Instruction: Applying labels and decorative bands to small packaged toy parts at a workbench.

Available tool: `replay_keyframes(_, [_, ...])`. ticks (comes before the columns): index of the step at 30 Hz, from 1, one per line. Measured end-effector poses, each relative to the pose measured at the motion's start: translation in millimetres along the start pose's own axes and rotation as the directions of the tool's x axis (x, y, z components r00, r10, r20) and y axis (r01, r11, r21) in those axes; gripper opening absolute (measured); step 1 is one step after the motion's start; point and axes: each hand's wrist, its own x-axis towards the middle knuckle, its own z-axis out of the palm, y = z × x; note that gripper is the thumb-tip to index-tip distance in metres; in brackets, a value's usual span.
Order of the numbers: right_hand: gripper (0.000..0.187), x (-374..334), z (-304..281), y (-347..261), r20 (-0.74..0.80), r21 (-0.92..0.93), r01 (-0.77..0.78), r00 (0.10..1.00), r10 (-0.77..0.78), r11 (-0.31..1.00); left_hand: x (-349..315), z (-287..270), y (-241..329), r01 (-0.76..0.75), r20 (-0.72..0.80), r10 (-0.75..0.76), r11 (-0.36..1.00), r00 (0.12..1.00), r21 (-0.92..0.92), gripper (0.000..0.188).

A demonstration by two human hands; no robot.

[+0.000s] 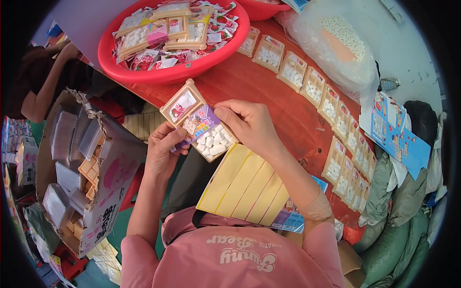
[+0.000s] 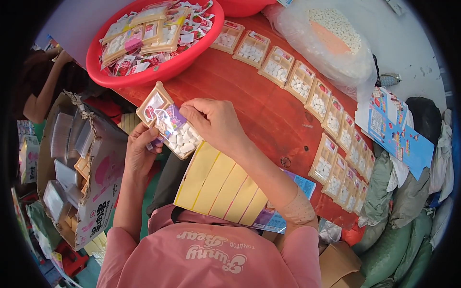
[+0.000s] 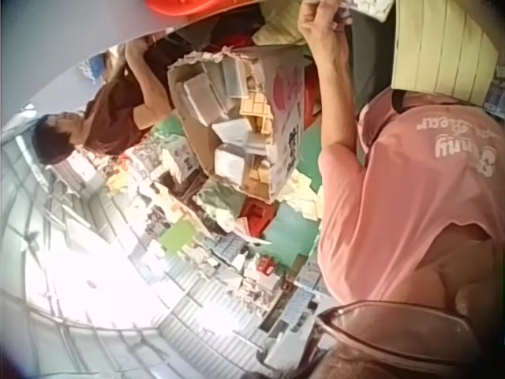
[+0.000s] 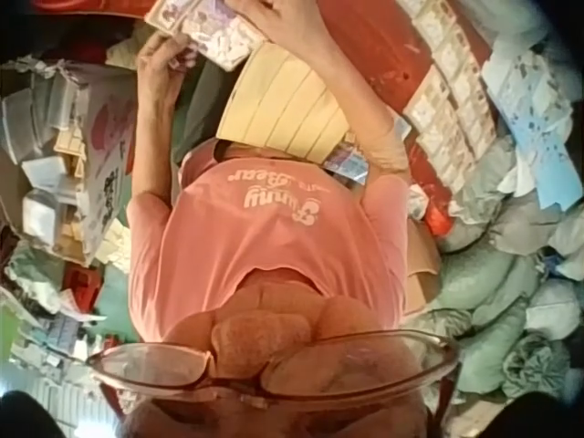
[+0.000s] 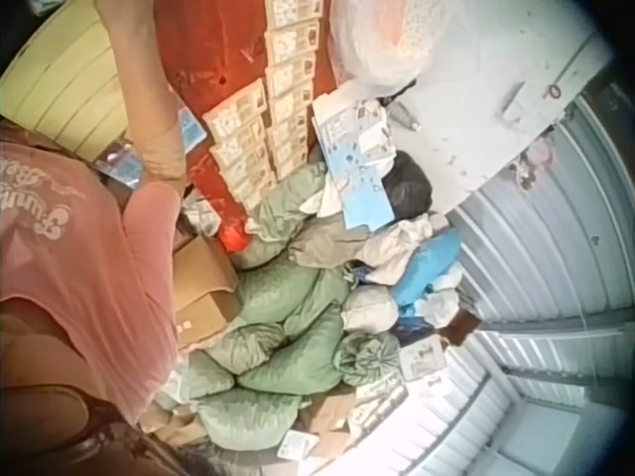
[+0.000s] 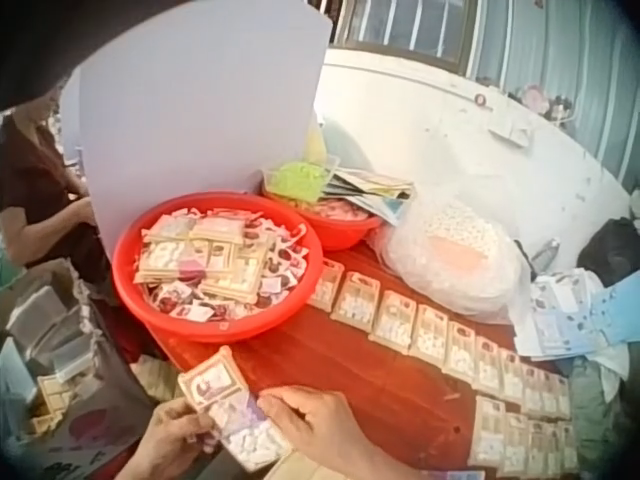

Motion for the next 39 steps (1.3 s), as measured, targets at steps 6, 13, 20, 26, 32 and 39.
replay_keyframes(6, [0.026,-7.9,-18.0,-9.3,0.063,0.059,-0.035,0.998,0.031,0.998,2.6,25.8,19.5,-0.127,0.079,0.111,0.964,0.991,0.234,0.023])
replay_keyframes(13, [0.027,-7.5,-37.5,19.6,0.053,0.624,-0.216,0.971,0.235,0.751,13.5,58.8,29.9,-0.211,0.272,0.172,0.970,0.947,0.121,0.056])
replay_keyframes(20, [0.026,-16.8,-48.6,34.5,0.104,0.785,-0.235,0.962,0.251,0.574,23.8,78.7,27.4,-0.260,0.267,0.192,0.934,0.944,0.246,0.046])
replay_keyframes(26, [0.030,-14.4,-62.3,35.9,0.174,0.857,-0.212,0.977,0.123,0.469,23.8,104.1,40.3,-0.433,0.387,0.296,0.837,0.873,0.334,0.048])
replay_keyframes(32, [0.037,-16.6,-52.5,47.6,0.164,0.938,-0.157,0.986,0.003,0.308,18.8,126.1,31.5,-0.437,0.467,0.302,0.874,0.831,0.213,0.052])
replay_keyframes(39, [0.041,-16.4,-45.4,58.6,0.260,0.936,-0.258,0.965,0.026,0.239,12.8,142.5,20.1,-0.415,0.490,0.275,0.887,0.827,0.202,0.047])
